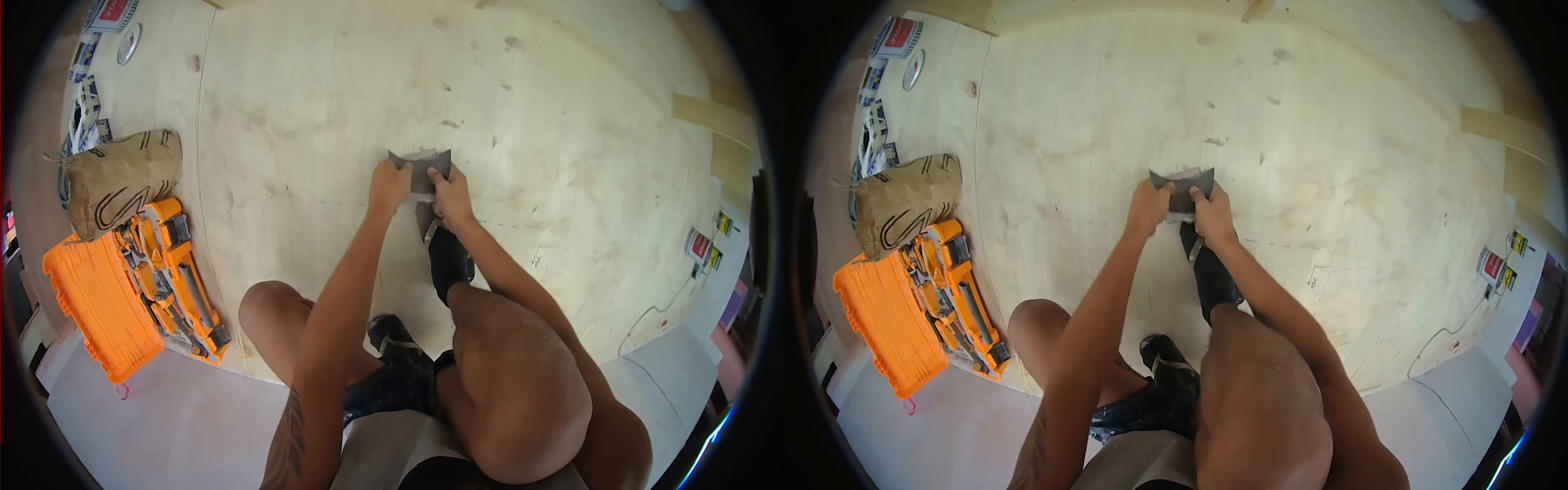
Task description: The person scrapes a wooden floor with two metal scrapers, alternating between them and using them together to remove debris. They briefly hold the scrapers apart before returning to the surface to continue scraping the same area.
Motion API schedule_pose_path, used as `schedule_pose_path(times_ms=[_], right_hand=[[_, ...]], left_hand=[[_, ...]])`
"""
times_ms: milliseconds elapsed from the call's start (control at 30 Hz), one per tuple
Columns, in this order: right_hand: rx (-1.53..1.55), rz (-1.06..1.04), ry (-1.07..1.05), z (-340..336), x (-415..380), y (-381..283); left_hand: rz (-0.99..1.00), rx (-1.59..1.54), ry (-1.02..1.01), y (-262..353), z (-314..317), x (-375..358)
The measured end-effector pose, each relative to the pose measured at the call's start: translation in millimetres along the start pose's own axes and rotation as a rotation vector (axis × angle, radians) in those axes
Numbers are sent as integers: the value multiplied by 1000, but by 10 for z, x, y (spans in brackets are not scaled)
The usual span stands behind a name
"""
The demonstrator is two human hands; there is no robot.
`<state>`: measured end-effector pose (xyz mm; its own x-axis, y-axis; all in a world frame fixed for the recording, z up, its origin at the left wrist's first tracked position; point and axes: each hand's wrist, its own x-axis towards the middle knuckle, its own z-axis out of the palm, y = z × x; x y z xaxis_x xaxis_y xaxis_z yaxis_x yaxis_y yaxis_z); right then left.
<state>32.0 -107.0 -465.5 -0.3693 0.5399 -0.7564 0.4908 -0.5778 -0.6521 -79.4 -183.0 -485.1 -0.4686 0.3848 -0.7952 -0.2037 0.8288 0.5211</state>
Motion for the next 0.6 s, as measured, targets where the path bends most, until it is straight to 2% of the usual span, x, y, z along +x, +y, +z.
schedule_pose_path(times_ms=[67, 133, 167, 200, 267, 300, 333, 367, 400, 467, 600], right_hand=[[19, -56, 11, -6, 31, -69], [-43, -9, -65, -73, -29, -15], [-31, 44, -60, -90, -108, -3], [-24, 58, -53, -71, -100, 58], [-96, -105, 33, -7, 106, 51], [-68, -87, 15, 4, 199, 17], [-39, -57, 4, 9, 191, -56], [2, -18, 12, 18, 177, -123], [1, -47, 13, 6, 194, -195], [-4, -10, -2, 0, 102, -127], [31, 83, -6, 20, -89, -40]], left_hand=[[38, -33, 83, -162, 129, 101], [161, -282, 155, -336, 254, 41], [48, -242, 111, -379, 258, 12], [38, -232, 100, -407, 250, 6], [180, -220, 126, -220, 157, 83], [183, -127, 91, -92, 66, 165], [180, -33, 45, 71, -40, 146], [-8, -50, -46, 282, -154, 38], [19, -56, -36, 281, -121, 76], [108, -227, 62, -56, 50, 119], [118, -195, 132, -403, 200, 51]])
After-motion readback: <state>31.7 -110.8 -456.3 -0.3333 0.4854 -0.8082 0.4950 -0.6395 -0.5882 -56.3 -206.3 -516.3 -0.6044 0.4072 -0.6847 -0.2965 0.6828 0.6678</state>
